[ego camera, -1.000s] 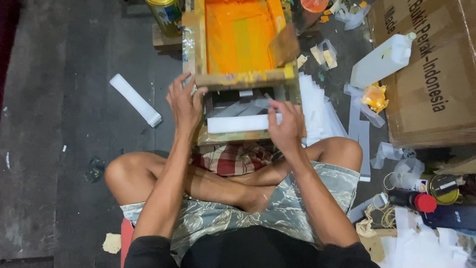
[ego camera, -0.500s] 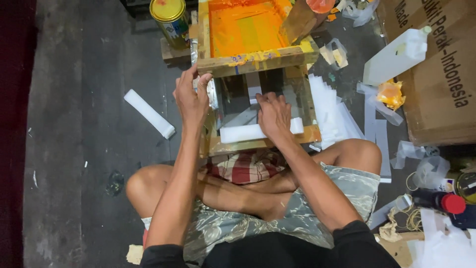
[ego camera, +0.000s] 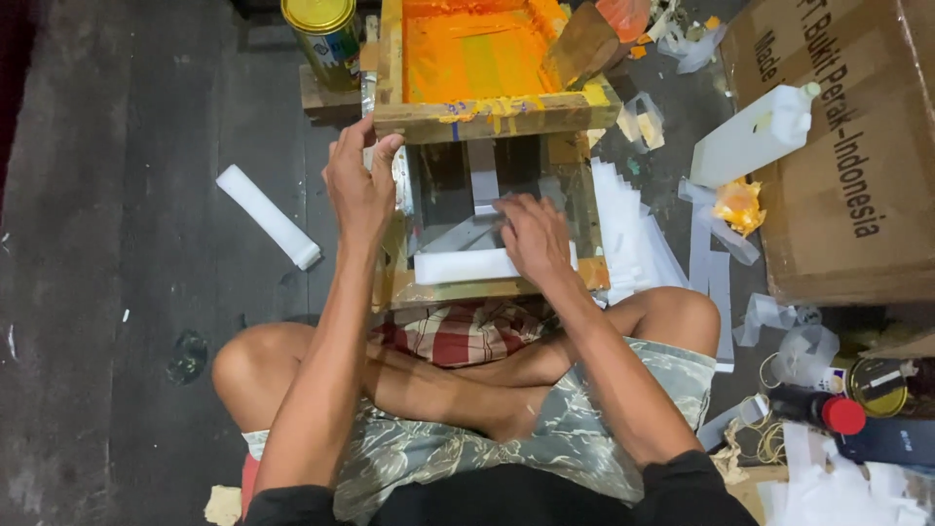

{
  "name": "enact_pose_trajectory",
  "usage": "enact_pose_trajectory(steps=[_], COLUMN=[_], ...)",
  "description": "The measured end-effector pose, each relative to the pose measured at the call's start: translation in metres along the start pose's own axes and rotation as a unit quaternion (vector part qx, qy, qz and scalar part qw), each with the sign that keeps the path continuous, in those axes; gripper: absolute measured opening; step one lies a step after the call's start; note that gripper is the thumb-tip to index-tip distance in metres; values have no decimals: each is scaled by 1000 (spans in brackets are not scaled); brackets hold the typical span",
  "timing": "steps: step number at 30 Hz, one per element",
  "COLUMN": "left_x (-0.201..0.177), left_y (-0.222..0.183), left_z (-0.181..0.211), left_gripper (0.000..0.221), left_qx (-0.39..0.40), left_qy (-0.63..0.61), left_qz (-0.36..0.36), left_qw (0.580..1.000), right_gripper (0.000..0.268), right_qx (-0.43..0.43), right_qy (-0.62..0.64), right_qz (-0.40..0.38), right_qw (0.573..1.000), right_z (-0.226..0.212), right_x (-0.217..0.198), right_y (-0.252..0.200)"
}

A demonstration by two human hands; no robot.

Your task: Manual screen printing of orange ink onto small white strips using a squeegee and a screen frame.

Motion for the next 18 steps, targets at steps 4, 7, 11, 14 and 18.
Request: enact_pose_trajectory(steps=[4, 7, 11, 14, 18], left_x=[0, -5, -7, -8, -3], left_y=[3, 8, 11, 9, -7], left_z=[0, 8, 15, 15, -9], left_gripper=[34, 35, 36, 37, 38], left_qx=[-15, -18, 14, 20, -9], left_qy=[0, 7, 20, 21, 14], left_qz=[9, -1, 9, 7, -34], left_qw=[1000, 1000, 1000, 1000, 999], right_gripper=[18, 19, 8, 7, 10], right_qx=[1, 1, -92, -134, -50], right_qy=[-18, -28, 40, 159, 429], right_qz=[13, 20, 77, 66, -2], right_qw=[1000, 999, 992, 976, 902], right_z=[0, -2, -8, -19, -9], right_x=[14, 13, -13, -48, -72], right_y=[7, 3, -16, -28, -38])
Point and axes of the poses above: each hand's wrist, its own y-axis towards the middle knuckle, its own x-axis out of the palm, z = x × y, the point moved 1 cm from there along y, towards the middle knuckle, and after that the axes turned 14 degrees about x, right-handed, at the moved point
